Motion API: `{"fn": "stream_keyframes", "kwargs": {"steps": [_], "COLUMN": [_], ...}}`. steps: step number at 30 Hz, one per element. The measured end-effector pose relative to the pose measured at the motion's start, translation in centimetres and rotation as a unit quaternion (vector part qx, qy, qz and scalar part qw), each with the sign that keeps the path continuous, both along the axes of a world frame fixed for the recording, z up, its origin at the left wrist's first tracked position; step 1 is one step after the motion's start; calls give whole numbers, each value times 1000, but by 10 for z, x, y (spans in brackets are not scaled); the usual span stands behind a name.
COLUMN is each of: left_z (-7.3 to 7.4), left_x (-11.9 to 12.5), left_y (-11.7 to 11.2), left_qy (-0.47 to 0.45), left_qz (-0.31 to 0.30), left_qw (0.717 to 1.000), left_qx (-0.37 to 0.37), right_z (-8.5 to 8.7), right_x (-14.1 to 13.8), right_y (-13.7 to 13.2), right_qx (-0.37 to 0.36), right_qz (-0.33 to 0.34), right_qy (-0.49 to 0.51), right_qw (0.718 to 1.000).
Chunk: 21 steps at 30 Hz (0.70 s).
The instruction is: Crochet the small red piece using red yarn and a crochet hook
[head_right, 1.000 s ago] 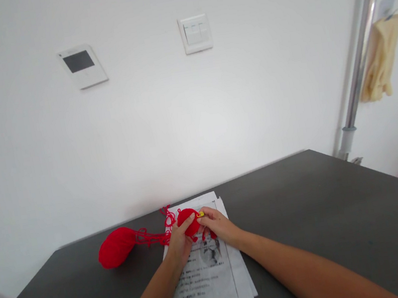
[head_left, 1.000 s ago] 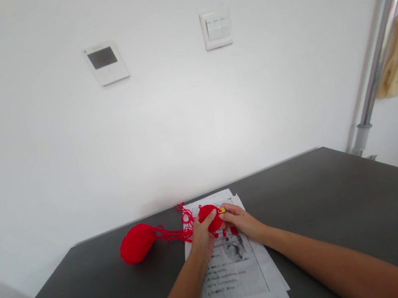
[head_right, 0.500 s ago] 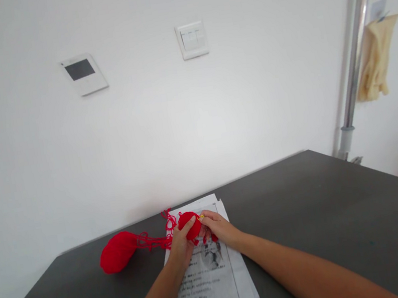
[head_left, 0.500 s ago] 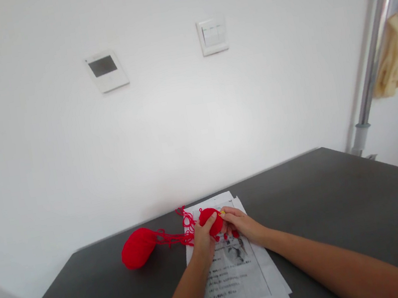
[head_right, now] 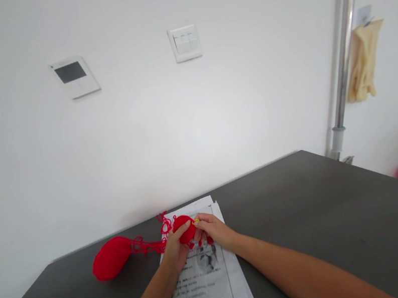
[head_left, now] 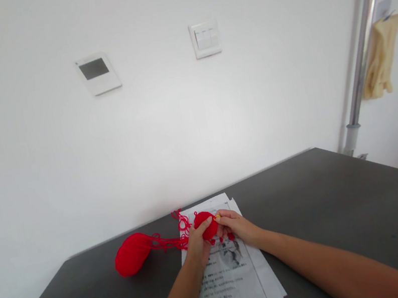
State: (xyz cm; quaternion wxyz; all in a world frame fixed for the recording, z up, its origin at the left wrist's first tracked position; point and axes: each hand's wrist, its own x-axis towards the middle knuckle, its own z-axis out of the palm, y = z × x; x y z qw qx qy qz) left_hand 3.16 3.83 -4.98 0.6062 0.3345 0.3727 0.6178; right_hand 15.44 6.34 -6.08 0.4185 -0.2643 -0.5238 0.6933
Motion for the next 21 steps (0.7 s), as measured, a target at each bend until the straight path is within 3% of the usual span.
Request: {"fn": "stream_keyframes", "kwargs": {"steps": [9,15,21], "left_z": [-4,1,6], "left_x": [2,4,6], "left_y": [2,-2,-5], "left_qy": [21,41,59], "left_qz": [32,-23,-18], "left_qw": [999,998,998], "left_qx": [-9,29,32], "right_z": [-4,-2,1], "right_x": [-1,-1,0], "right_y": [2,1,-1], "right_qx": [-13,-14,-11], "right_qz": [-5,-4,1], "right_qy": [8,16,21], "right_qw": [1000,1000,1000]}}
